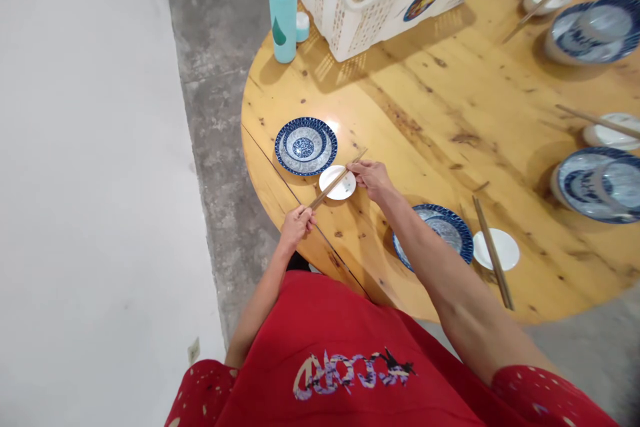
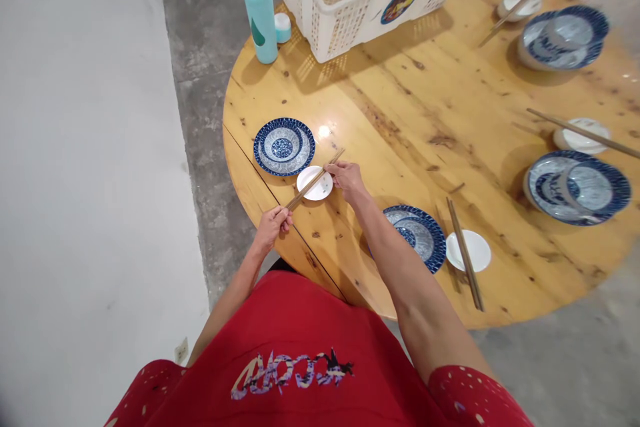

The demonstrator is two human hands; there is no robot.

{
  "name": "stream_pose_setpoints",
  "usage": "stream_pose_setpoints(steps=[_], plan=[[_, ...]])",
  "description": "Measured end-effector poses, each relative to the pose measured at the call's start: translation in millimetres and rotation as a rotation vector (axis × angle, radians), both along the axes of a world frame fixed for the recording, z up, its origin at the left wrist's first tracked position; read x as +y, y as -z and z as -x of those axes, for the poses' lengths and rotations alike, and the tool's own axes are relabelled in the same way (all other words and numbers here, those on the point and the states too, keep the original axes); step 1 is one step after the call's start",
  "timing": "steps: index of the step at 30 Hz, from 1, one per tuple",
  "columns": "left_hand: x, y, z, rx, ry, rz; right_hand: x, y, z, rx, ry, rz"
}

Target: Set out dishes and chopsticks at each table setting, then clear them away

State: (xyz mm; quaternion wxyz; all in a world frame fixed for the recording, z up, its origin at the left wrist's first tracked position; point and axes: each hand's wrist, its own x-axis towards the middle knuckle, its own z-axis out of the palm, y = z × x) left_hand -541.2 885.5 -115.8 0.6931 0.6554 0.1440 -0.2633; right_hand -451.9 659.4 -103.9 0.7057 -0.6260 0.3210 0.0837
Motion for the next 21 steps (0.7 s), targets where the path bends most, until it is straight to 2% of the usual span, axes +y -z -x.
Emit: stream_pose_setpoints(steps=[5, 8, 12, 16, 21], plan=[[-1.0, -3.8, 1.9, 0.021, -0.014, -0.035, 1.4, -1.6, 0.5, -0.003, -0.043, 0.049], [-3.1, -3.5, 1.7, 0.03, -0.021, -0.041, 1.0, -1.7, 3.3, -0.035, -0.021, 0.1], [-6.3, -2.9, 0.6, 0.016, -0.026, -0.046, -1.5, 2.2, 19.4, -0.05, 0.025, 0.256], [-8.6, -2.6, 0.5, 0.012, -0.014, -0.065, -1.9, 7.9, 42.7, -0.002, -0.06, 0.387], [-8.5, -0.9, 2.5, -0.004, 0.007, -0.079, 6.4, 6.4, 53.9, 0.059, -0.114, 0.332]])
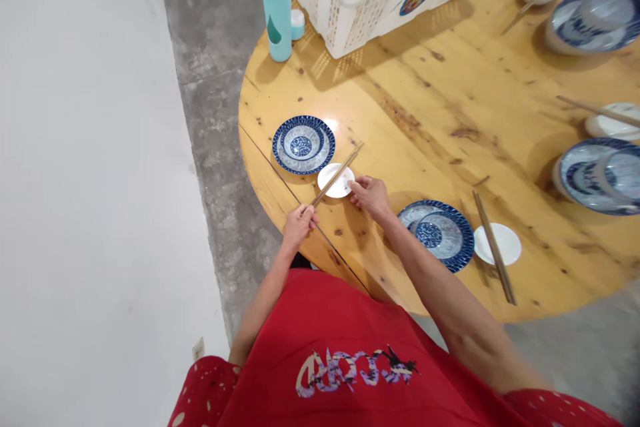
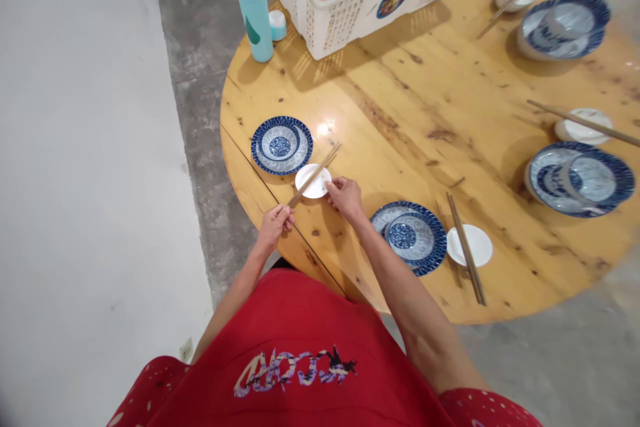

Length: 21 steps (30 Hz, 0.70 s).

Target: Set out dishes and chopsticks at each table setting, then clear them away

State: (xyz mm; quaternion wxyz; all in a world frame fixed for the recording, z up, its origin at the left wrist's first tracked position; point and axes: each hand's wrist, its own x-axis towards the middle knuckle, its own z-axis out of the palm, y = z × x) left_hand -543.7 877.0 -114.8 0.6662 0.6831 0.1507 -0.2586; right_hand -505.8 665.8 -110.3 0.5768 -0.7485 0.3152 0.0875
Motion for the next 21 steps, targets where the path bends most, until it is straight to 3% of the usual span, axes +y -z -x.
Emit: stream_pose_setpoints(steps=[21], plan=[[0.7, 1.1, 0.9, -0.02, 0.034, -0.046, 2.1, -6.2, 2.4, -0.006, 0.049, -0.092]])
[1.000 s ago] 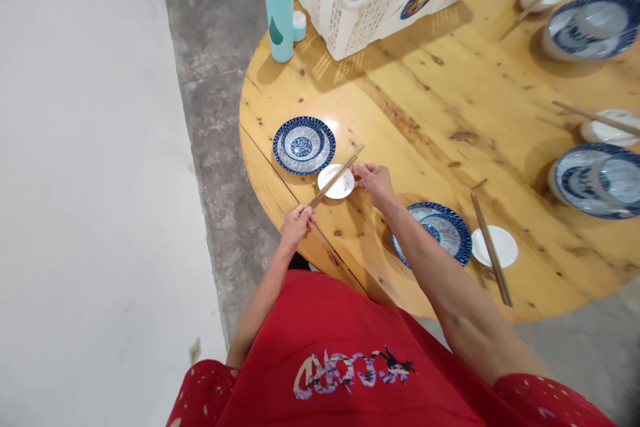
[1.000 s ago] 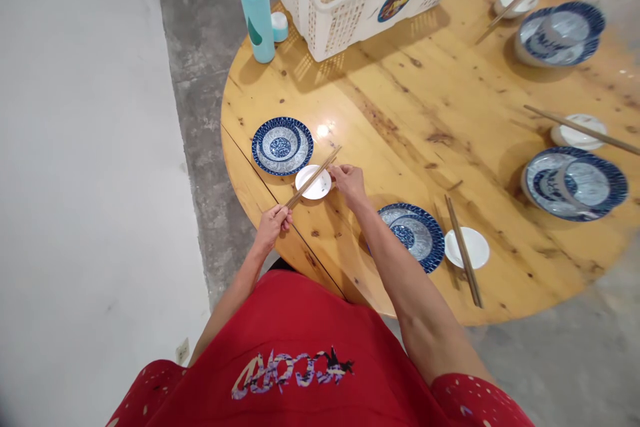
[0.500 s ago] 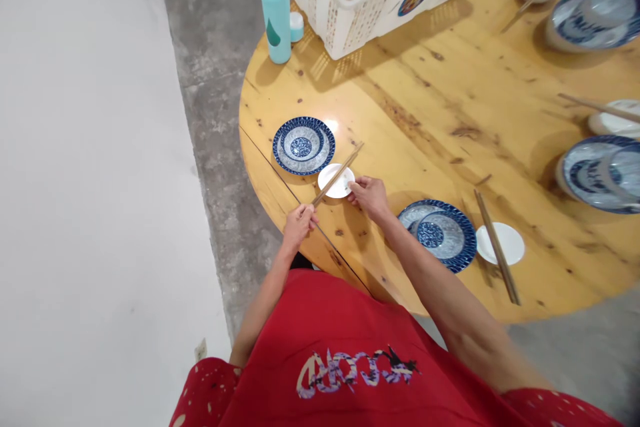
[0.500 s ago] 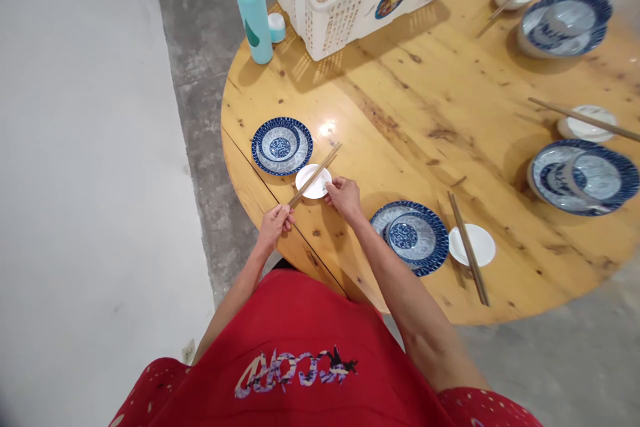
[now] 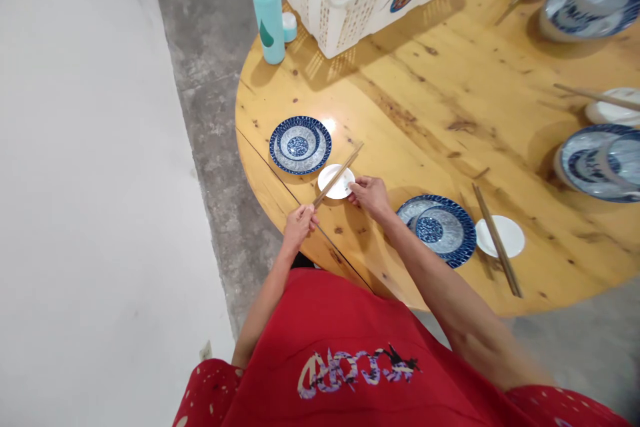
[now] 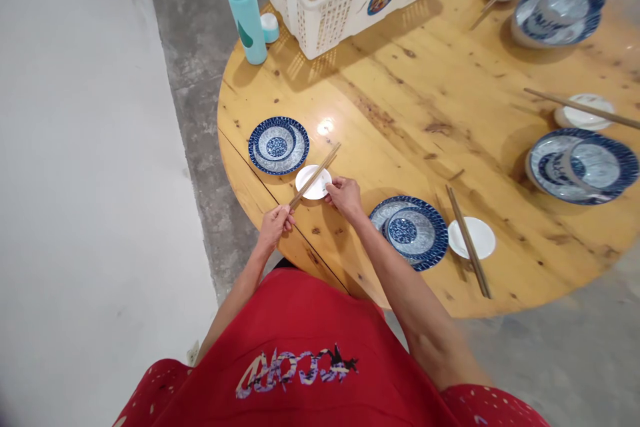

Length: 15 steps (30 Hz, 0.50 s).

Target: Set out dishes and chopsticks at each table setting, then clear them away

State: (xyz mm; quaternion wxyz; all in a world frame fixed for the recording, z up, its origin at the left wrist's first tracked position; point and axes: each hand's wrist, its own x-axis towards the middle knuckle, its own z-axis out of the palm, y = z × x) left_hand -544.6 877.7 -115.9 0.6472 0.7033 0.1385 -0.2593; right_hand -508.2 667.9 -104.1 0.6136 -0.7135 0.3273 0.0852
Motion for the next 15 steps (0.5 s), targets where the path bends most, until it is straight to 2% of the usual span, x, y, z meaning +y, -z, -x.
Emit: stream_pose_setpoints(steps=[9, 15], plan=[[2.2, 2.8, -1.3, -0.063, 0.046, -0.079, -3.6, 0.3, 9.3, -0.021, 0.047, -0.023], [7.6, 0.7, -3.0, -0.108, 0.069, -0.146, -10.1, -15.4, 38.4, -0.07, 0.048, -0.014]])
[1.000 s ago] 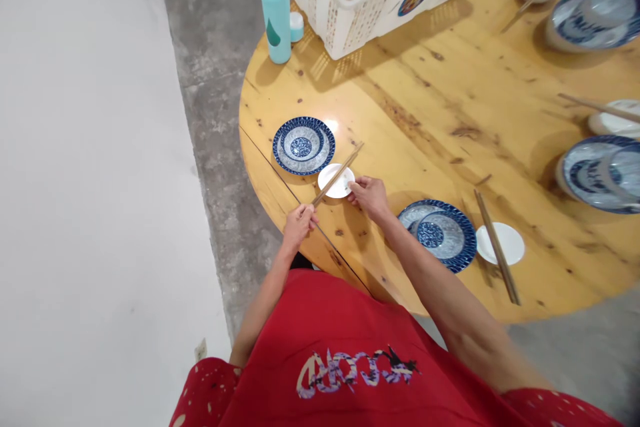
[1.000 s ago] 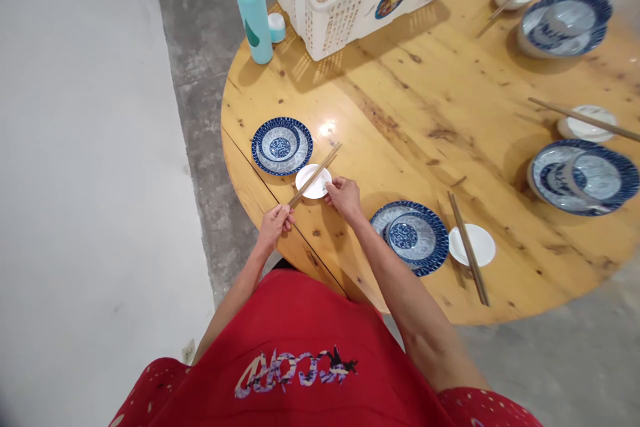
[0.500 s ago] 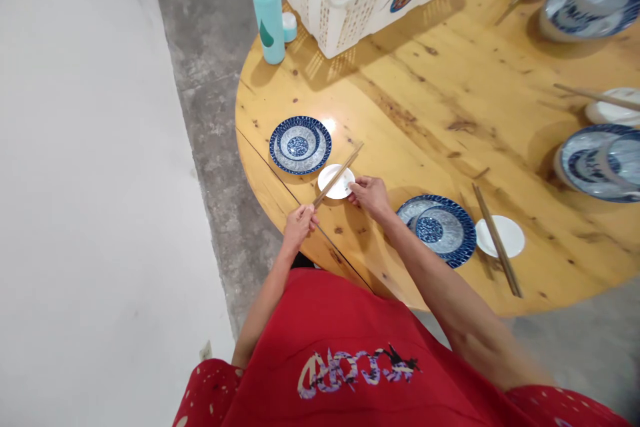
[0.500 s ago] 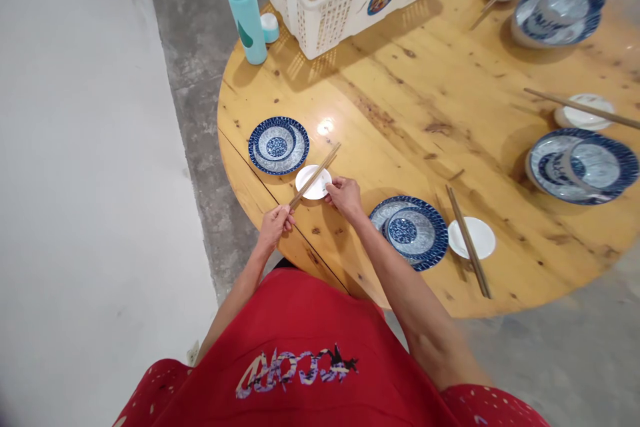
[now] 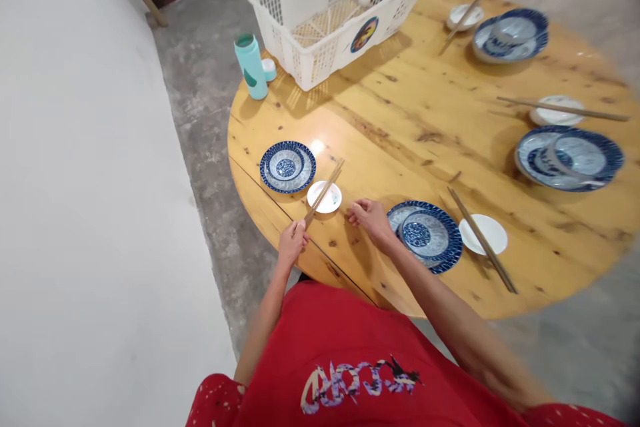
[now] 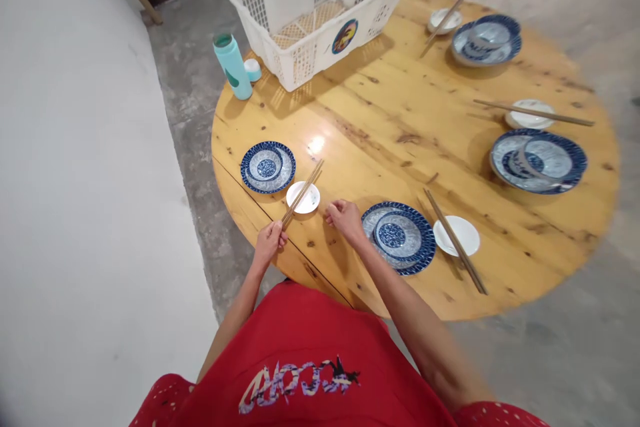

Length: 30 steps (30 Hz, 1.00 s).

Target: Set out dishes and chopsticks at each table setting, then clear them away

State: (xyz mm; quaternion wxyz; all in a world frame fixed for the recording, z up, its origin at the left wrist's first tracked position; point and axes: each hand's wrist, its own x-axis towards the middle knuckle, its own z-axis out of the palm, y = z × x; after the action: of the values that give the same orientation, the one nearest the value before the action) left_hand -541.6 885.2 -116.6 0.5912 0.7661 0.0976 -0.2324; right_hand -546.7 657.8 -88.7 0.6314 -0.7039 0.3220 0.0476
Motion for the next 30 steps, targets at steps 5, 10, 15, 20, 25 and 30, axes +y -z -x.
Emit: stream_pose_setpoints(steps=[5, 10, 15, 20, 25, 30], plan=[[11.2, -1.5, -7.1, 0.005, -0.058, -0.031, 6.3, -9.7, 37.5, -0.048, -0.035, -0.004], [33.1, -4.6, -13.2, 0.019, -0.165, -0.022, 25.0, 5.1, 81.1, -0.027, 0.038, -0.097], [59.3, -5.1, -7.2, -0.02, -0.189, 0.015, 42.7, 17.5, 115.6, 0.018, 0.127, -0.13], [71.6, 2.3, 0.5, -0.006, -0.235, 0.025, 49.9, 10.9, 118.0, 0.04, 0.101, -0.137], [72.2, 8.0, 5.3, 0.009, -0.281, 0.081, 63.5, 8.2, 111.4, 0.026, 0.008, -0.098], [74.9, 11.9, 8.8, -0.01, -0.274, 0.153, 73.9, 13.9, 112.3, 0.025, -0.115, -0.05]])
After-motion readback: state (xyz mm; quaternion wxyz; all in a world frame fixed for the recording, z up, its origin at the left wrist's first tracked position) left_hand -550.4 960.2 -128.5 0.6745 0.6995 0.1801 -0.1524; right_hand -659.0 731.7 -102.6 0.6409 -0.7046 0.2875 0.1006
